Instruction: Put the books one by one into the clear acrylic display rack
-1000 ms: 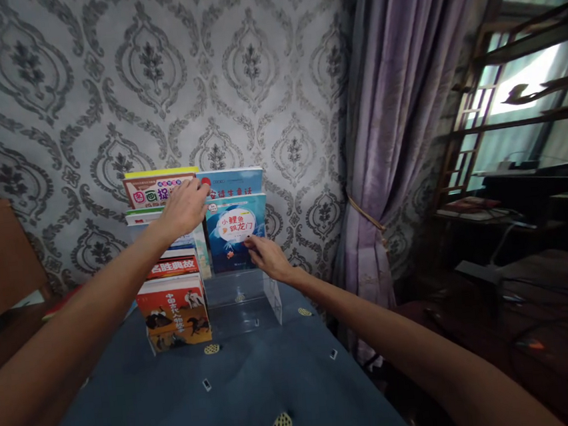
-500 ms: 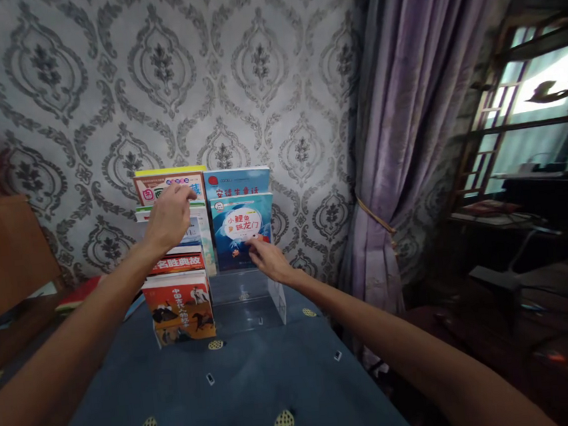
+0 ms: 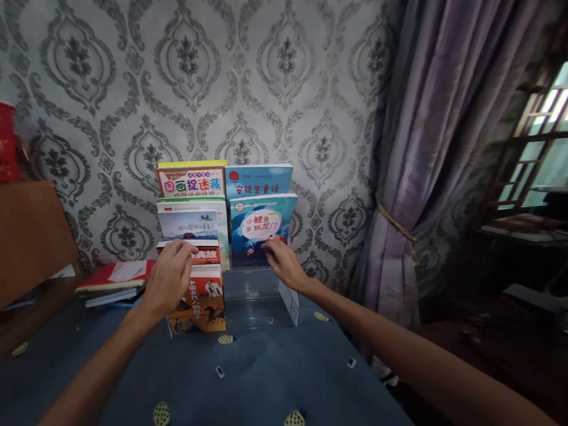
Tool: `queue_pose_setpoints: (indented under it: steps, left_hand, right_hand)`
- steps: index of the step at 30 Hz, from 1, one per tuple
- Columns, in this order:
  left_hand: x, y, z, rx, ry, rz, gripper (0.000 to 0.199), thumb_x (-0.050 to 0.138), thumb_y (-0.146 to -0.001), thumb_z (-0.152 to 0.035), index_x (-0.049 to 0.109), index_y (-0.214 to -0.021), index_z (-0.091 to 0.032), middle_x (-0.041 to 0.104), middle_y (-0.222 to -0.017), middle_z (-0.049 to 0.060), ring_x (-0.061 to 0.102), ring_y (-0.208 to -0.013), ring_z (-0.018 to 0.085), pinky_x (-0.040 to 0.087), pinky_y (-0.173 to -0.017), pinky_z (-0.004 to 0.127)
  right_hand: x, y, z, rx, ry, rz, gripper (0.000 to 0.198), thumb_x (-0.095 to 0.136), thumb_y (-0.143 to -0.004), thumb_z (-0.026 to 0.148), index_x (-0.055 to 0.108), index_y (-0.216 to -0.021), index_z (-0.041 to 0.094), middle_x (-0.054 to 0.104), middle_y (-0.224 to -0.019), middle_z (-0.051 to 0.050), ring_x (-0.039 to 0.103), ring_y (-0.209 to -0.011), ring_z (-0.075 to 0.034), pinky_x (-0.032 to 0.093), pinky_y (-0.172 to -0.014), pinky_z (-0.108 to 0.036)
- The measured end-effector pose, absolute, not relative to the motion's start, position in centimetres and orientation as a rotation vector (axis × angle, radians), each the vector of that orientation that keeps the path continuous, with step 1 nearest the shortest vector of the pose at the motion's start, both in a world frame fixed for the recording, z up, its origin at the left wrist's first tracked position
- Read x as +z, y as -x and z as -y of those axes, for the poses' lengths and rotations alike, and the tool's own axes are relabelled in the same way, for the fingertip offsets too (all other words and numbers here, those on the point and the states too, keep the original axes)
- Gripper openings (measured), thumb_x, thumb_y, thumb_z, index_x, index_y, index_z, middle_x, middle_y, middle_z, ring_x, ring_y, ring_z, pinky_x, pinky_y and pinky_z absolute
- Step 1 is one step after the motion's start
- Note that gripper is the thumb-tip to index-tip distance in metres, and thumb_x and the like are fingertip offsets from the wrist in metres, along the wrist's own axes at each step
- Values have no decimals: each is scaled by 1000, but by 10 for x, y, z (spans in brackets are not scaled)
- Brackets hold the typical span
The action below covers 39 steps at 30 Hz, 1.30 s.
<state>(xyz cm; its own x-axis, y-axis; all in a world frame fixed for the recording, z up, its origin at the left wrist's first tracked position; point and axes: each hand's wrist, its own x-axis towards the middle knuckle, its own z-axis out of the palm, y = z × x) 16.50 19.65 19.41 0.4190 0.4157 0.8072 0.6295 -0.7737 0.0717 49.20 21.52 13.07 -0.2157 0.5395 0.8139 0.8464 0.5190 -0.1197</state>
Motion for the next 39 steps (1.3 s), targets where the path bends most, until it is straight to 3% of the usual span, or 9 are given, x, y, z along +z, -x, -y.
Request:
queue_pose_setpoints:
  steps: [14, 21, 25, 31, 39]
  left_hand:
    - [115, -121, -176, -1206, 2513, 957, 24, 37, -98, -14, 60, -101, -21, 63, -102, 7, 59, -97, 23, 50, -84, 37]
    - [74, -76, -177, -1013, 2477, 1262, 29, 37, -94, -7, 62, -101, -20, 64, -101, 8, 61, -98, 22, 51, -88, 36]
    - [59, -39, -200, -857, 2322, 1634, 29, 40, -92, -8, 64, -102, -20, 65, -106, 8, 62, -102, 22, 51, -92, 35]
    - [68, -20, -260, -707, 2141, 1878, 32, 47, -89, -16, 62, -118, -14, 65, -119, 19, 59, -113, 32, 49, -95, 46]
    - [75, -43, -333, -530, 2102, 1976, 49, 52, -94, -29, 52, -140, -12, 49, -149, 25, 37, -143, 40, 33, -112, 59]
  right_hand:
    - [126, -482, -206, -519, 1057, 1845, 26, 47, -89, 9, 67, -100, 22, 73, -99, -11, 62, -103, -30, 53, -93, -50]
    - [106, -485, -199, -562, 984, 1882, 21, 51, -92, 14, 67, -103, 22, 73, -113, -12, 64, -114, -31, 51, -99, -54]
    - [89, -485, -190, -549, 1016, 1869, 20, 51, -93, 17, 68, -101, 22, 72, -120, -13, 62, -122, -31, 50, -102, -56]
    - [71, -461, -162, -394, 1051, 1883, 19, 51, -93, 17, 68, -97, 23, 73, -116, -12, 64, -117, -31, 51, -100, -56]
    - [15, -381, -108, -44, 973, 1934, 24, 49, -94, 10, 68, -96, 25, 76, -108, -9, 70, -108, -25, 59, -91, -45]
